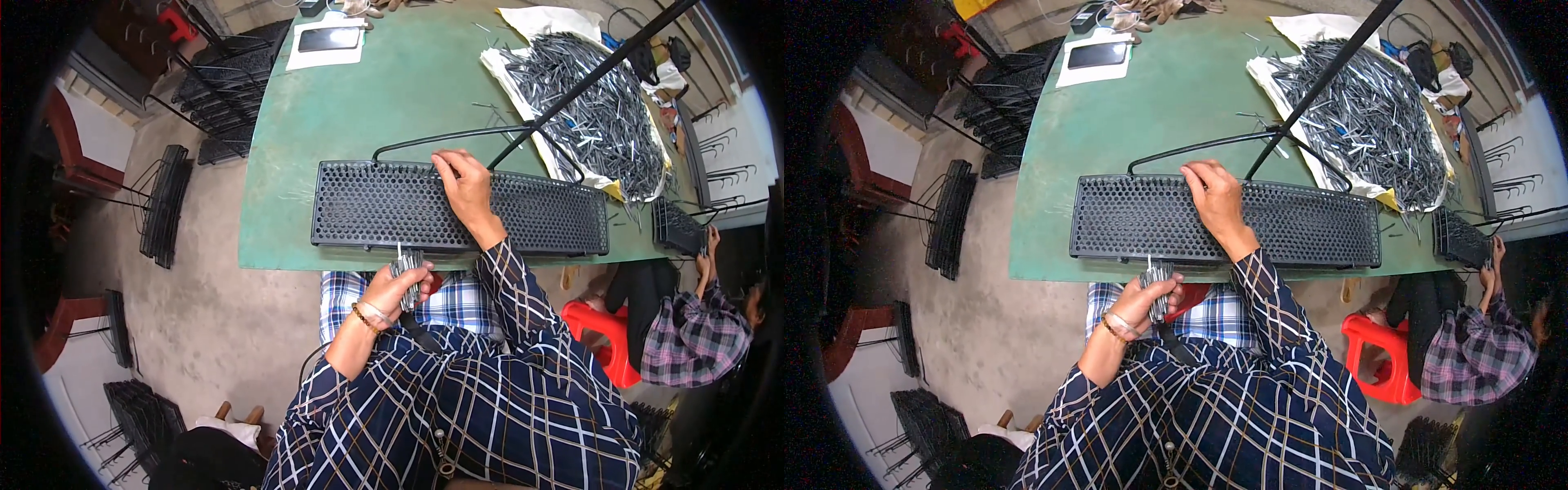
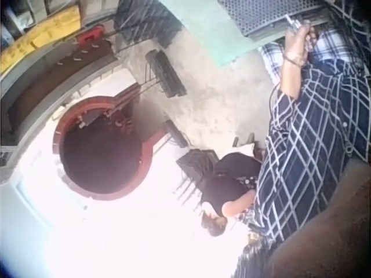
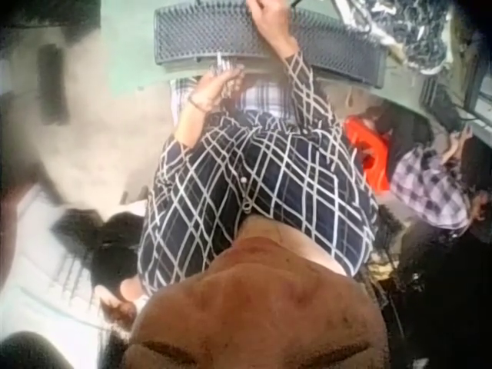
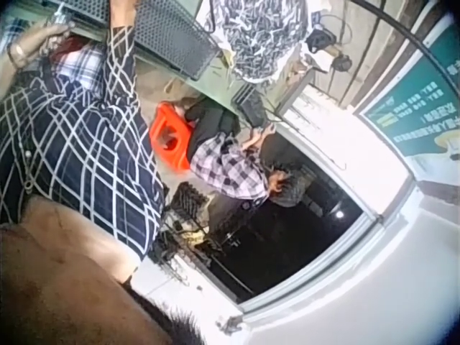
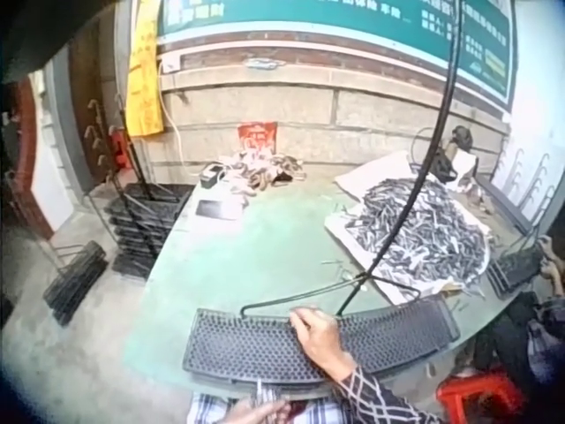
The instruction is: Inserting small metal clips into the slots of a perforated mesh panel.
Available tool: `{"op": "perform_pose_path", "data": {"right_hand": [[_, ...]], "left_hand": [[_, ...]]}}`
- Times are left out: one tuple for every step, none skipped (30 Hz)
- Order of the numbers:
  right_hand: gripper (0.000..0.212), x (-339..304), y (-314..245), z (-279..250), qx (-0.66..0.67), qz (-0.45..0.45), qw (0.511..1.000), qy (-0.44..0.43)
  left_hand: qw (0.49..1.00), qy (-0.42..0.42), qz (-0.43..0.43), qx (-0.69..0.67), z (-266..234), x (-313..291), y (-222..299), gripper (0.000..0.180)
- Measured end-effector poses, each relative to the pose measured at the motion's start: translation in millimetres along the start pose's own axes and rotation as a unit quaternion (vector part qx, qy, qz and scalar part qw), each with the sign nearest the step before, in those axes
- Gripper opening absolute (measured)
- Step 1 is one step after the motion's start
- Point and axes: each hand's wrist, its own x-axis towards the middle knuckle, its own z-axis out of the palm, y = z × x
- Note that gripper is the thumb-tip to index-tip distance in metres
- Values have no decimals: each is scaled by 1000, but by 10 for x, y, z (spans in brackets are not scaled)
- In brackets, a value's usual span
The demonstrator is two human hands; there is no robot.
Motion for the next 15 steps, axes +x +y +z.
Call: {"op": "perform_pose_path", "data": {"right_hand": [[10,-13,9,2,0,0,1000,0],[10,-28,17,-1,-21,-21,999,-19],[11,-40,27,-7,-42,-42,998,-37],[11,-42,22,-13,-41,-42,998,-38],[11,-45,17,-19,-55,-48,996,-44],[12,-49,11,-27,-69,-54,995,-50],[12,-42,-47,-44,-69,-53,995,-52],[14,-43,-105,-79,-32,12,998,-60],[15,-39,-168,-113,6,77,995,-68],[15,-56,-233,-156,8,80,994,-73],[16,-71,-281,-217,52,113,986,-107],[17,-98,-316,-262,96,146,975,-140],[18,-146,-340,-286,165,179,948,-206],[18,-216,-395,-295,203,204,923,-256],[18,-295,-468,-290,237,222,901,-288]], "left_hand": [[1000,2,-4,0,-11,-3,-3,19],[1000,2,-5,0,-15,-9,3,19],[1000,6,-12,-11,-11,-19,15,19],[1000,12,-18,-23,-2,-38,29,19],[999,13,-18,-23,12,-61,46,19],[999,15,-11,-27,32,-87,69,20],[999,17,-4,-32,33,-99,79,20],[999,18,-6,-34,36,-103,89,20],[999,17,-7,-40,38,-98,103,21],[999,20,-9,-49,31,-114,95,22],[999,13,-6,-33,19,-120,110,24],[999,16,-6,-28,31,-117,152,24],[1000,6,-1,-23,43,-116,192,24],[1000,-3,5,-19,56,-123,219,24],[1000,1,16,-12,76,-143,227,23]]}}
